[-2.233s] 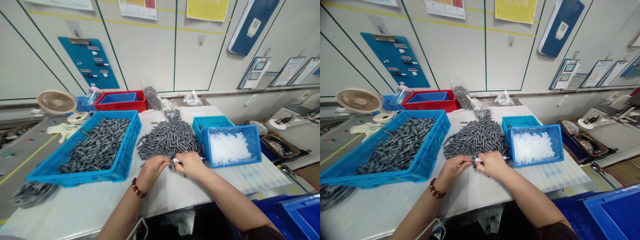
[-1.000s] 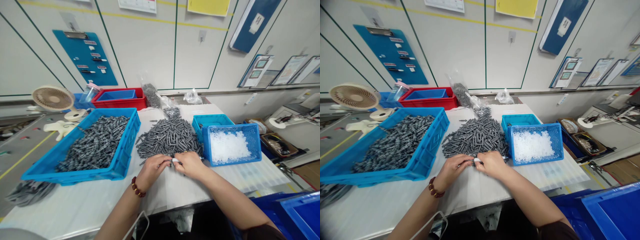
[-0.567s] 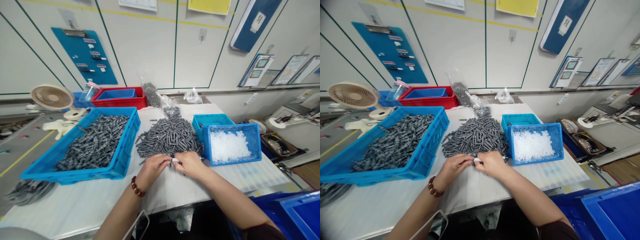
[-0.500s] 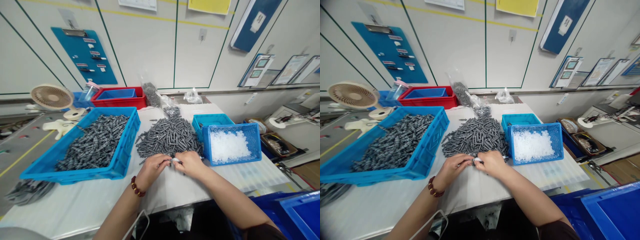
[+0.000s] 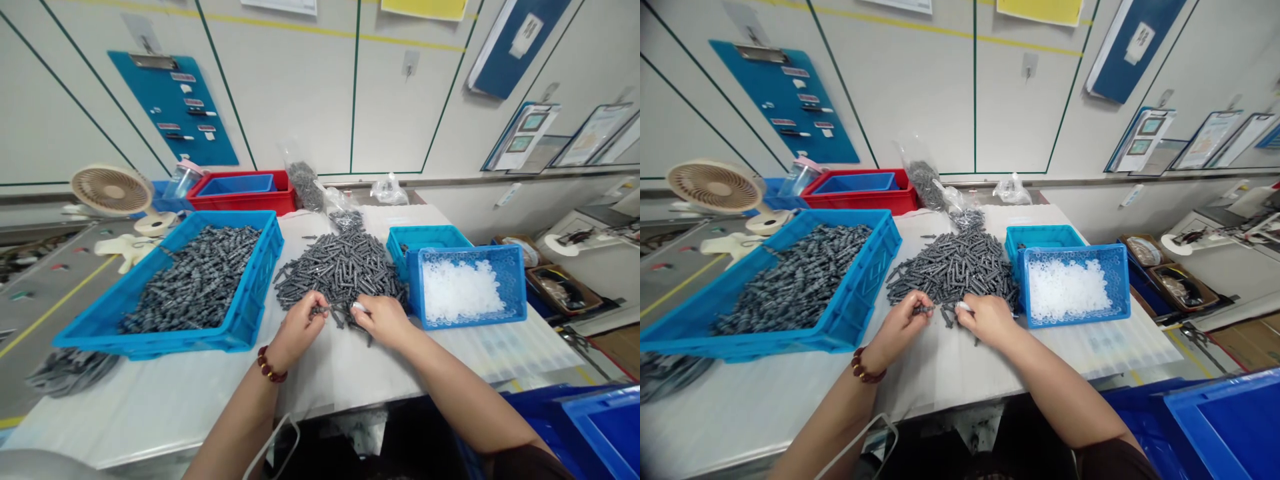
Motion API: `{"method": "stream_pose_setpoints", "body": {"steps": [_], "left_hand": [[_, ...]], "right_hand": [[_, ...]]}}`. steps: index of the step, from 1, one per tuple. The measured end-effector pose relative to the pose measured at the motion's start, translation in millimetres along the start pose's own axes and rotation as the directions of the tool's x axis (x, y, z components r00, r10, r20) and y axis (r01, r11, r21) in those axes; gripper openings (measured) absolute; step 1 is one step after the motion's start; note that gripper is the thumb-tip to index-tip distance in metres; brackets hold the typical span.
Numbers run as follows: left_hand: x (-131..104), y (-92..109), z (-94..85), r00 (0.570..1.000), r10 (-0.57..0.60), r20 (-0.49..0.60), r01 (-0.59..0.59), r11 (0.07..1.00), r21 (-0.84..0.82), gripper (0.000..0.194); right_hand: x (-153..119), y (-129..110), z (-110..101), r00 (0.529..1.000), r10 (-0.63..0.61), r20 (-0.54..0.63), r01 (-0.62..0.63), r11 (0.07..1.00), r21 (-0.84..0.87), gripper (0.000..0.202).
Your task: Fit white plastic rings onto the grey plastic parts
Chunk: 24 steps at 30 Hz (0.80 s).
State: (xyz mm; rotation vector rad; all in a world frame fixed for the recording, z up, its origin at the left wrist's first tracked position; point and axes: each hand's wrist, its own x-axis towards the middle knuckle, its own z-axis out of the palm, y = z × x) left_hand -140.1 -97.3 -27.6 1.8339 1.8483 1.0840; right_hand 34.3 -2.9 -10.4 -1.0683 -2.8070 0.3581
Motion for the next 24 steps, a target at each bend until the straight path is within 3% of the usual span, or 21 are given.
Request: {"method": "stream_pose_setpoints", "body": {"steps": [3, 6, 8, 10, 13, 16, 20, 24], "left_hand": [[-1, 2, 10.6, 0.977, 0.082, 0.194, -0.132, 0.957, 0.259, 0.040], [0, 3, 22.3, 0.938, 0.067, 0.340, -0.216, 0.879, 0.424, 0.028], [1, 2, 24.7, 0.934, 0.027, 0.356, -0.211, 0.847, 0.489, 0.018], [3, 2, 21.5, 0.953, -0.002, 0.304, -0.161, 0.845, 0.511, 0.014], [5, 3, 10.4, 0.995, -0.030, 0.098, -0.010, 0.922, 0.387, 0.013], [4, 4, -0.1, 0.996, -0.058, -0.072, 0.065, 0.993, 0.100, 0.013], [1, 4, -4.2, 0.995, -0.095, -0.036, 0.089, 0.986, -0.144, 0.015], [0, 2, -0.3, 1.000, -0.002, 0.002, 0.003, 0.994, -0.111, 0.015]], "right_hand": [[0, 2, 0, 0.999, -0.042, 0.003, 0.042, 0.998, 0.052, 0.027], [0, 1, -1, 0.997, -0.079, 0.012, 0.078, 0.994, 0.073, 0.024], [-1, 1, -1, 0.995, -0.096, 0.011, 0.095, 0.992, 0.081, 0.024], [-1, 1, -1, 0.994, -0.109, 0.016, 0.107, 0.990, 0.096, 0.024], [-1, 1, -1, 0.994, -0.101, 0.029, 0.098, 0.989, 0.110, 0.025], [0, 2, -2, 0.996, -0.084, 0.037, 0.080, 0.991, 0.107, 0.024], [0, 1, -4, 0.996, -0.071, 0.058, 0.066, 0.994, 0.091, 0.024], [-1, -1, -3, 0.995, -0.080, 0.057, 0.077, 0.996, 0.046, 0.025]]}}
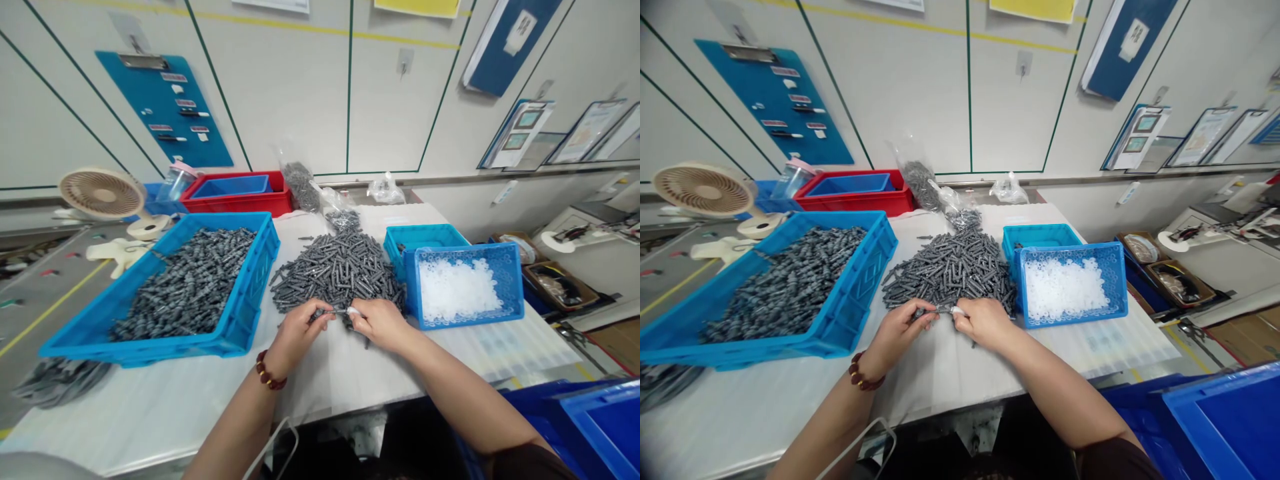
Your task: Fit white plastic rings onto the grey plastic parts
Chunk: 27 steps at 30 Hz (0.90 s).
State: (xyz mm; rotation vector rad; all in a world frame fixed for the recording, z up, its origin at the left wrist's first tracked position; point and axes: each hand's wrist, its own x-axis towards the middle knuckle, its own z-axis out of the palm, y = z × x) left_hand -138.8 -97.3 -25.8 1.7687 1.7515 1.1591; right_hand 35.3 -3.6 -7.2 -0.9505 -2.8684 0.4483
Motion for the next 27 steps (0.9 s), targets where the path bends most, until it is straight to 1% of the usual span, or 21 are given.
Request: {"method": "stream_pose_setpoints", "body": {"steps": [4, 8, 11, 14, 16, 22, 24, 27], "left_hand": [[0.7, -2.9, 4.8, 0.992, 0.122, 0.013, -0.123, 0.989, 0.080, 0.015], [0.6, -4.6, 6.7, 0.984, 0.177, 0.025, -0.179, 0.977, 0.120, 0.014], [0.5, -3.3, 6.6, 0.987, 0.154, 0.045, -0.158, 0.981, 0.117, 0.013], [0.4, -0.7, 7.5, 0.989, 0.112, 0.095, -0.121, 0.988, 0.092, 0.011], [0.2, 0.6, 9.0, 0.987, 0.111, 0.115, -0.121, 0.989, 0.085, 0.012], [-0.9, 0.6, 10.5, 0.988, 0.100, 0.121, -0.111, 0.990, 0.090, 0.012], [-0.6, 0.0, 9.0, 0.990, 0.088, 0.111, -0.098, 0.991, 0.089, 0.014], [0.5, -0.4, 6.3, 0.989, 0.115, 0.094, -0.124, 0.988, 0.091, 0.020]], "right_hand": [[-1.0, -2.1, 1.8, 1.000, -0.004, 0.016, 0.005, 0.998, -0.064, 0.026], [-1.8, -3.4, 0.3, 0.999, -0.022, 0.039, 0.026, 0.993, -0.118, 0.026], [-2.7, -3.6, -1.0, 0.998, -0.040, 0.052, 0.047, 0.990, -0.132, 0.027], [-3.4, -4.0, -0.9, 0.995, -0.071, 0.072, 0.079, 0.992, -0.102, 0.025], [-3.5, -4.8, -0.2, 0.993, -0.078, 0.085, 0.084, 0.993, -0.077, 0.025], [-3.7, -5.8, 0.7, 0.997, -0.011, 0.081, 0.016, 0.998, -0.058, 0.031], [-3.8, -5.3, -0.1, 0.996, -0.017, 0.082, 0.022, 0.998, -0.057, 0.030], [-3.8, -4.4, -1.4, 0.995, -0.052, 0.088, 0.057, 0.997, -0.054, 0.026]]}}
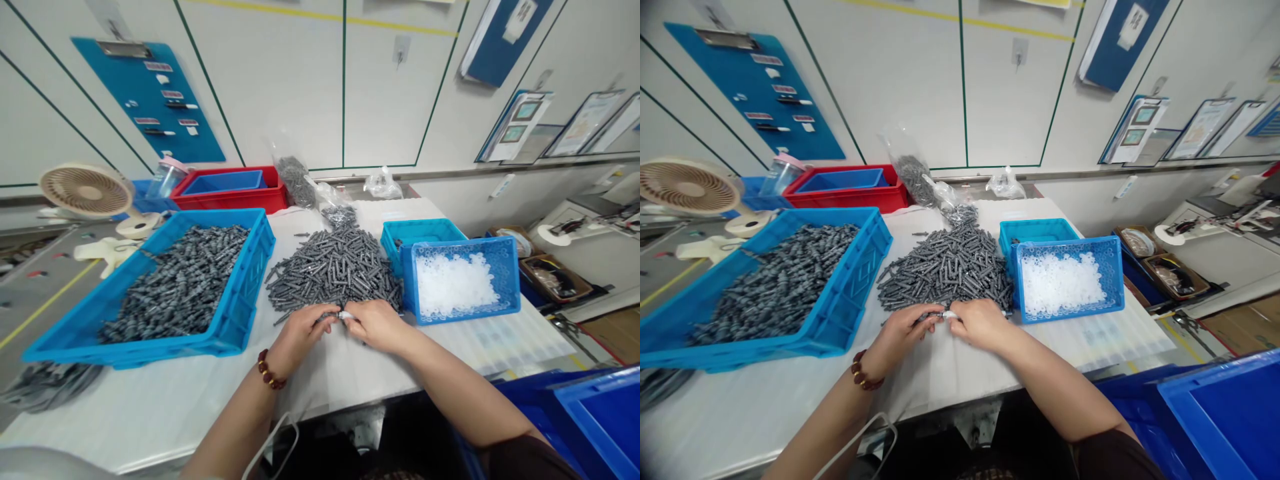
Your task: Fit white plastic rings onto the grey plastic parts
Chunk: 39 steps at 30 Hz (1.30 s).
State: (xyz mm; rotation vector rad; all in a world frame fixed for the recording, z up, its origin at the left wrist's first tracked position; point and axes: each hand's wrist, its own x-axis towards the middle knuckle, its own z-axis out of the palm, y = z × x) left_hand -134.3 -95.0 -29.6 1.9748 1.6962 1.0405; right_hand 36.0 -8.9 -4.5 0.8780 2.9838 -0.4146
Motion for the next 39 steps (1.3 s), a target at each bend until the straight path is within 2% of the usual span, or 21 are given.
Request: {"method": "stream_pose_setpoints", "body": {"steps": [5, 16, 22, 24, 28, 30, 32, 34, 36, 39], "left_hand": [[0, 0, -1.0, 1.000, 0.015, 0.011, -0.014, 1.000, -0.007, 0.023], [-1, 2, -1.2, 1.000, 0.003, 0.016, -0.002, 1.000, -0.017, 0.022], [-1, -1, 0.5, 1.000, 0.014, -0.013, -0.015, 0.997, -0.078, 0.021], [-2, -3, -1.4, 0.999, -0.023, -0.034, 0.018, 0.991, -0.135, 0.020], [-1, -4, -6.9, 0.972, -0.231, -0.032, 0.206, 0.914, -0.348, 0.028], [1, -2, -4.4, 0.963, -0.271, -0.014, 0.246, 0.896, -0.371, 0.028], [3, 2, 4.5, 0.978, -0.207, -0.012, 0.198, 0.949, -0.244, 0.016], [5, 6, 18.3, 0.996, -0.080, 0.048, 0.081, 0.996, -0.031, 0.010], [6, 9, 33.1, 0.986, 0.021, 0.163, -0.047, 0.986, 0.160, 0.007], [6, 12, 47.5, 0.955, 0.067, 0.290, -0.163, 0.933, 0.320, 0.012]], "right_hand": [[0, 1, 1, 1.000, -0.017, 0.005, 0.017, 1.000, 0.008, 0.026], [0, 1, 4, 0.998, 0.045, -0.045, -0.045, 0.999, -0.005, 0.030], [1, 0, 4, 0.995, 0.077, -0.060, -0.078, 0.997, -0.018, 0.032], [1, 1, 5, 0.992, 0.105, -0.071, -0.107, 0.994, -0.025, 0.030], [2, 5, 3, 0.980, 0.169, -0.104, -0.168, 0.986, 0.021, 0.032], [3, 7, 2, 0.969, 0.200, -0.146, -0.194, 0.979, 0.054, 0.034], [4, 8, 2, 0.958, 0.218, -0.185, -0.206, 0.975, 0.085, 0.035], [4, 9, 2, 0.956, 0.214, -0.202, -0.195, 0.975, 0.110, 0.033], [4, 9, 3, 0.961, 0.188, -0.201, -0.165, 0.978, 0.125, 0.029], [4, 7, 4, 0.972, 0.144, -0.188, -0.118, 0.983, 0.140, 0.022]]}}
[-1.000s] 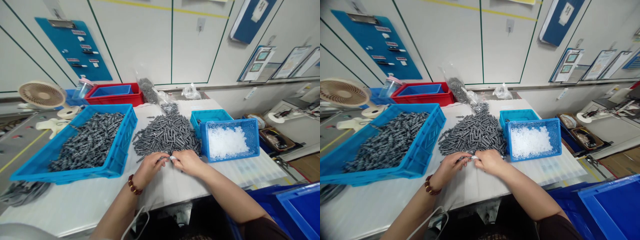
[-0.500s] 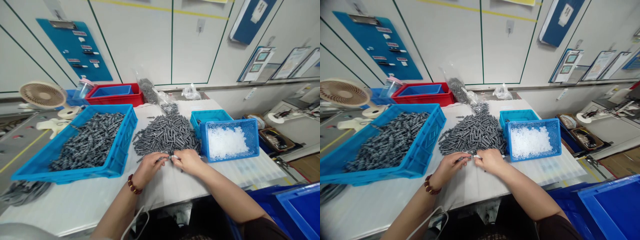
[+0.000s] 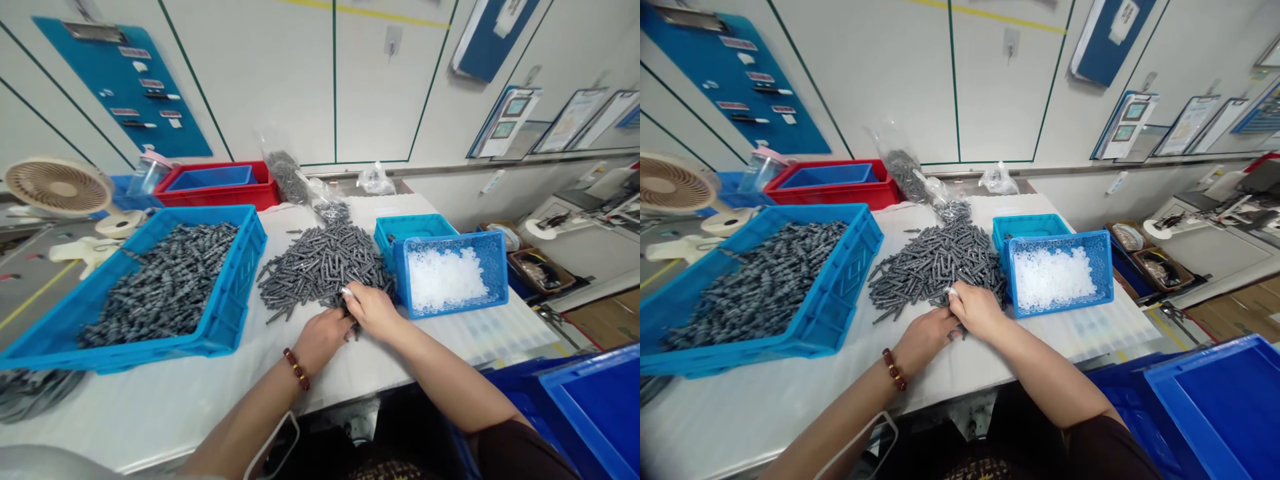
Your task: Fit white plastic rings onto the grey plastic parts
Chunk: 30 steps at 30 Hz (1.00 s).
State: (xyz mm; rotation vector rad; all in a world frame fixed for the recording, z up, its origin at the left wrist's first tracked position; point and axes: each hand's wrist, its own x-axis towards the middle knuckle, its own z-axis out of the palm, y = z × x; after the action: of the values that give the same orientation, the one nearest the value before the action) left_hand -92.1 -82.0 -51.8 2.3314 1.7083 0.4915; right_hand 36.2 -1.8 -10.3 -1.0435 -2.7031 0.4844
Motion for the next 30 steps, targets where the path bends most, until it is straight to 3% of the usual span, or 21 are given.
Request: {"method": "stream_pose_setpoints", "body": {"steps": [3, 5, 8, 11, 14, 19, 22, 30], "left_hand": [[0, -2, -1.1, 1.000, 0.014, 0.004, -0.015, 1.000, 0.027, 0.017], [-3, -7, -8.5, 0.997, -0.010, -0.081, 0.006, 0.999, -0.046, 0.018], [-10, -17, -22.9, 0.953, -0.174, -0.247, 0.095, 0.949, -0.301, 0.023], [-16, -24, -33.2, 0.885, -0.387, -0.259, 0.215, 0.833, -0.510, 0.028], [-18, -27, -37.8, 0.855, -0.449, -0.259, 0.245, 0.791, -0.560, 0.025], [-17, -30, -40.2, 0.897, -0.329, -0.296, 0.132, 0.837, -0.530, 0.023], [-17, -31, -38.8, 0.889, -0.334, -0.314, 0.162, 0.869, -0.468, 0.018], [-20, -26, -36.9, 0.946, -0.276, -0.173, 0.198, 0.910, -0.365, 0.012]], "right_hand": [[0, 1, 1, 1.000, -0.011, 0.018, 0.011, 1.000, 0.005, 0.021], [0, 2, 3, 1.000, -0.012, 0.022, 0.012, 1.000, 0.000, 0.023], [0, 4, 4, 1.000, -0.007, 0.025, 0.007, 1.000, -0.013, 0.025], [0, 4, 4, 0.999, 0.001, 0.042, 0.000, 0.999, -0.033, 0.027], [0, 2, 2, 0.998, -0.001, 0.063, 0.004, 0.998, -0.055, 0.026], [0, 0, 1, 0.995, -0.018, 0.098, 0.027, 0.995, -0.096, 0.025], [-1, -1, 2, 0.992, -0.039, 0.116, 0.053, 0.991, -0.126, 0.026], [-4, -6, 3, 0.976, -0.096, 0.195, 0.134, 0.972, -0.191, 0.027]]}}
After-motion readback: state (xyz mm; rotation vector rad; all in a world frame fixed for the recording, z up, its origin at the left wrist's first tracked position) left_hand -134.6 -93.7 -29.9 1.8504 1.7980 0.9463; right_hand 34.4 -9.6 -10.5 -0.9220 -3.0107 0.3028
